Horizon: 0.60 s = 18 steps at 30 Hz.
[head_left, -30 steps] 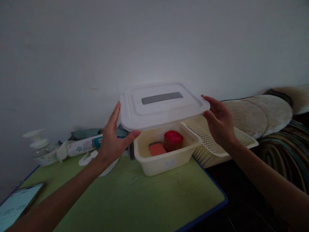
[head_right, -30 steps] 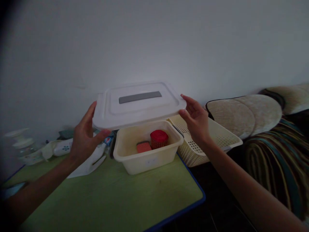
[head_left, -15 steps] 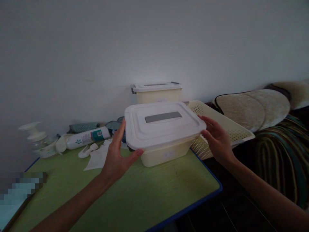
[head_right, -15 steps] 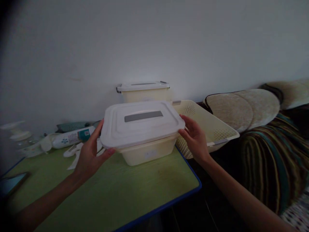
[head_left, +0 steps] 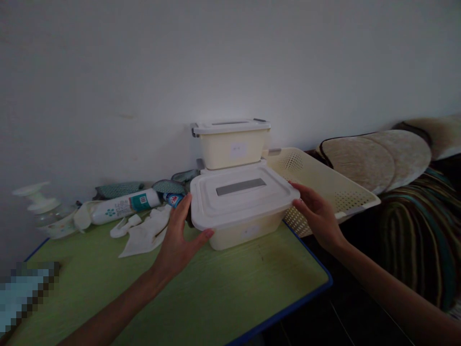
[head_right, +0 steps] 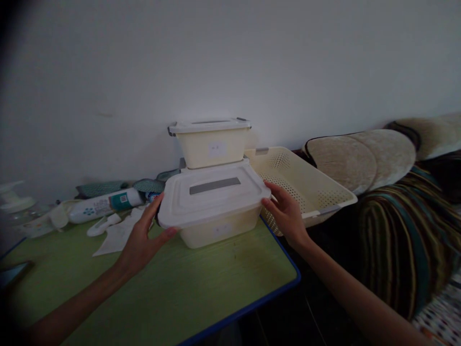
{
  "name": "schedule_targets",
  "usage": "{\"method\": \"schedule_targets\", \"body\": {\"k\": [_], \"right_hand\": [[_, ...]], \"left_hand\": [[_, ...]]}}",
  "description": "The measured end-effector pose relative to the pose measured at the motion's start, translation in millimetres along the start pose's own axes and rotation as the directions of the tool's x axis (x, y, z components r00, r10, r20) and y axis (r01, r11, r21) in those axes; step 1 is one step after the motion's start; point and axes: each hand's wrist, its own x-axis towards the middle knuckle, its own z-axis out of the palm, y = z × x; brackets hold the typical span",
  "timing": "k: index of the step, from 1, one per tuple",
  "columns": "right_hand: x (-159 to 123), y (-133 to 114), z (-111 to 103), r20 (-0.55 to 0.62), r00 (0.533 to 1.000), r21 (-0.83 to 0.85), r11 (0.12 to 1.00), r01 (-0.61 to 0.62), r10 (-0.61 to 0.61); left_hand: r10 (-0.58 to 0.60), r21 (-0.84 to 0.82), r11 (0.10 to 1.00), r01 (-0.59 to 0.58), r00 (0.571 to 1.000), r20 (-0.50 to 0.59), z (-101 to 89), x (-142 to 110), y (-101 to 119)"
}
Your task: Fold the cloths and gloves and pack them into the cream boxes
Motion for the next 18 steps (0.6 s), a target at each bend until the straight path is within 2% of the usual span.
{"method": "schedule_targets", "body": {"k": [6, 11, 15, 18], "right_hand": [[-0.1, 1.2, -6.2, 0.018, 1.0, -0.112, 0.994, -0.009, 0.011], [2.7, 1.1, -13.1, 0.057, 0.998, -0.19, 0.982, 0.001, 0.01], [10.8, -6.7, -15.9, 0.045, 0.999, -0.216, 0.976, -0.013, 0.023], [20.7, -11.2, -12.3, 0.019, 0.998, -0.178, 0.983, -0.053, 0.057]], "left_hand": [[0.074, 0.096, 0.993, -0.074, 0.997, 0.007, 1.9, -1.2, -1.9], [0.078, 0.154, 0.985, -0.081, 0.997, 0.022, -2.0, 0.5, -0.9], [0.026, 0.044, 0.999, -0.026, 1.0, 0.016, -7.0, 5.0, 1.2], [-0.06, -0.061, 0.996, 0.058, 0.997, -0.046, -4.0, 10.2, 4.2]]}}
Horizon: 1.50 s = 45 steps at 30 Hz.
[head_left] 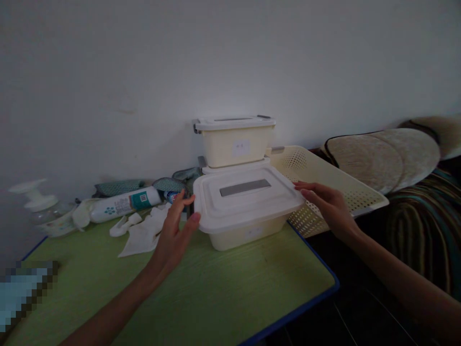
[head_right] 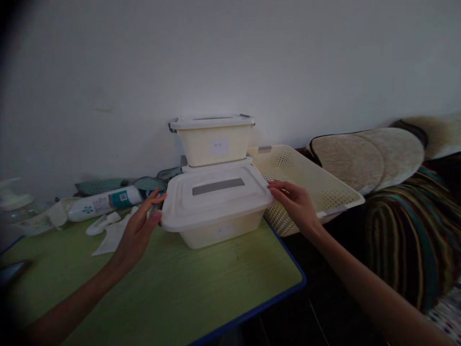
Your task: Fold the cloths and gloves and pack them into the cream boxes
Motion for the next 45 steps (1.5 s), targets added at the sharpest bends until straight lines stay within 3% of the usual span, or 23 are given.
{"method": "schedule_targets", "body": {"k": [8, 13, 18, 25, 30, 36, 41, 45], "right_hand": [[19.3, 9.8, 21.6, -0.101, 0.984, 0.175, 0.976, -0.127, 0.146], [16.2, 10.3, 26.8, -0.173, 0.957, 0.229, 0.954, -0.192, 0.234], [16.5, 9.1, 26.4, -0.108, 0.922, 0.261, 0.906, -0.334, 0.371], [15.3, -2.9, 27.7, -0.147, 0.932, 0.258, 0.922, -0.288, 0.332], [15.5, -9.4, 26.3, -0.122, 0.943, 0.225, 0.934, -0.276, 0.308], [18.8, -10.6, 23.5, -0.094, 0.95, 0.154, 0.948, -0.28, 0.296], [21.8, -7.1, 21.8, -0.077, 0.959, 0.113, 0.958, -0.264, 0.273], [24.5, 0.3, 20.0, -0.054, 0.969, 0.095, 0.967, -0.235, 0.24]], "left_hand": [[-0.105, -0.136, 0.986, 0.093, 0.991, -0.086, 20.0, 6.6, 2.1], [-0.285, -0.36, 0.895, 0.261, 0.958, -0.013, 19.2, 10.4, 10.0], [-0.411, -0.444, 0.808, 0.388, 0.91, 0.047, 17.3, 12.0, 12.4], [-0.385, -0.569, 0.751, 0.335, 0.922, 0.035, 17.0, 9.7, 26.6], [-0.406, -0.616, 0.701, 0.36, 0.911, 0.07, 16.9, 10.4, 34.1], [-0.363, -0.544, 0.767, 0.341, 0.929, 0.072, 18.1, 11.5, 26.3], [-0.338, -0.391, 0.853, 0.346, 0.937, 0.092, 19.8, 8.0, 16.4], [-0.277, -0.263, 0.918, 0.297, 0.955, 0.109, 17.3, 3.9, 22.0]]}}
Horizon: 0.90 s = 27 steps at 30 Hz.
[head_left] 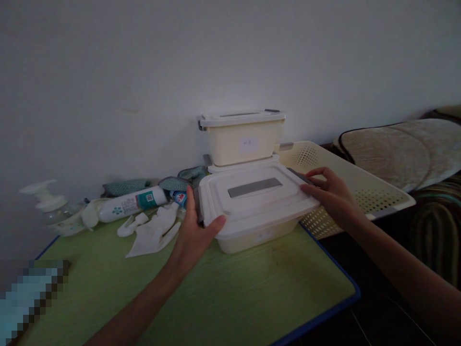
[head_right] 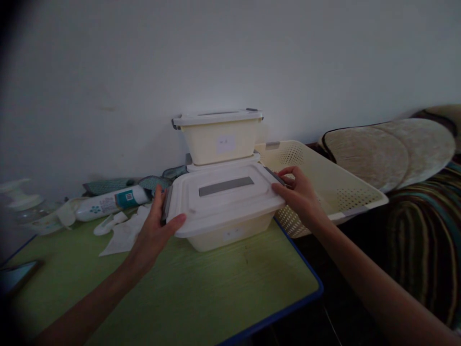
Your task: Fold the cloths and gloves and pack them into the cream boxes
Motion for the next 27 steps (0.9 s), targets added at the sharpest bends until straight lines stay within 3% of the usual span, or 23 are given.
{"method": "schedule_targets", "body": {"k": [4, 14, 27], "right_hand": [[1.7, 3.6, -0.9, 0.004, 1.0, -0.019, 0.999, 0.027, -0.027], [4.4, 3.2, -1.7, 0.04, 0.997, -0.051, 0.997, 0.064, -0.062], [-0.7, -11.6, 1.1, 0.124, 0.987, -0.157, 0.98, 0.121, -0.102]], "left_hand": [[0.043, 0.05, 0.998, -0.045, 0.999, 0.031, -1.1, -4.5, 8.4], [0.016, 0.053, 0.998, -0.022, 0.994, 0.107, -5.5, 0.2, 11.6], [0.1, 0.126, 0.985, -0.119, 0.985, 0.141, -9.5, 5.5, 0.1]]}}
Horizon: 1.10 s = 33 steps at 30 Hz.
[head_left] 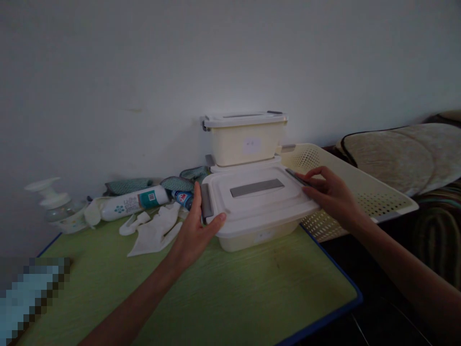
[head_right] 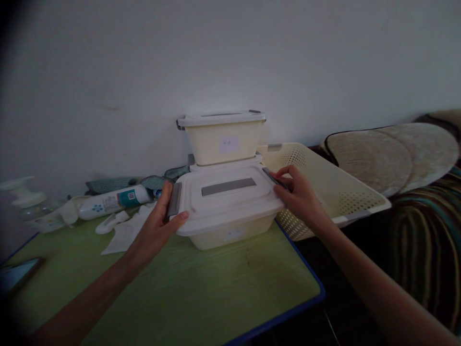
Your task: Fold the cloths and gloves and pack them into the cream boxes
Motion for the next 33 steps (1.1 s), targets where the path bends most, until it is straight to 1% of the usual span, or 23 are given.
{"method": "schedule_targets", "body": {"k": [3, 8, 12, 18, 21, 23, 25, 27, 28, 30, 31, 33], "right_hand": [[-0.9, -3.5, 1.7, 0.013, 1.0, -0.013, 1.0, 0.011, -0.01], [-3.1, -5.4, 2.7, -0.012, 1.0, -0.04, 0.999, 0.009, -0.01], [-2.7, -4.5, 1.7, 0.002, 0.999, -0.059, 0.998, 0.038, -0.038], [1.0, 0.4, -1.6, 0.014, 0.995, -0.105, 0.99, 0.095, -0.094], [3.8, -1.5, -6.6, 0.045, 0.996, -0.093, 0.992, 0.083, -0.079], [9.0, -6.0, -10.5, 0.084, 0.995, -0.097, 0.994, 0.058, -0.05], [19.0, -11.7, -12.3, 0.108, 0.994, -0.14, 0.989, 0.043, -0.028], [34.2, -16.2, -10.1, 0.088, 0.996, -0.218, 0.975, 0.035, -0.016], [43.2, -17.2, -7.3, 0.065, 0.998, -0.276, 0.96, 0.035, -0.017], [62.2, -16.2, 1.2, 0.043, 0.999, -0.309, 0.95, 0.04, -0.028], [71.1, -14.3, 6.1, 0.039, 0.999, -0.321, 0.946, 0.044, -0.034], [86.0, -8.9, 15.6, 0.042, 0.998, -0.331, 0.942, 0.05, -0.038]], "left_hand": [[-0.004, -0.032, 0.999, 0.003, 1.0, -0.027, 1.5, -0.3, -0.1], [0.015, -0.054, 0.998, -0.017, 0.999, -0.044, 5.0, -1.2, -1.2], [0.032, -0.077, 0.996, -0.038, 0.996, -0.082, 6.7, -1.4, -2.5], [0.028, -0.126, 0.991, -0.037, 0.997, -0.076, 4.6, 3.8, -11.4], [0.037, -0.127, 0.991, -0.049, 0.994, -0.099, 0.7, 9.5, -12.4], [0.035, -0.115, 0.992, -0.049, 0.992, -0.118, -3.7, 16.8, -7.8], [0.002, -0.111, 0.994, -0.017, 0.991, -0.131, -8.6, 28.3, 0.9], [-0.046, -0.124, 0.992, 0.028, 0.988, -0.145, -11.7, 43.8, 10.6], [-0.063, -0.123, 0.991, 0.044, 0.985, -0.158, -12.1, 52.4, 14.5], [-0.095, -0.093, 0.993, 0.078, 0.978, -0.186, -10.6, 69.4, 18.6], [-0.114, -0.084, 0.992, 0.099, 0.973, -0.202, -9.0, 77.0, 18.4], [-0.139, -0.082, 0.989, 0.124, 0.97, -0.2, -5.5, 88.7, 14.4]]}}
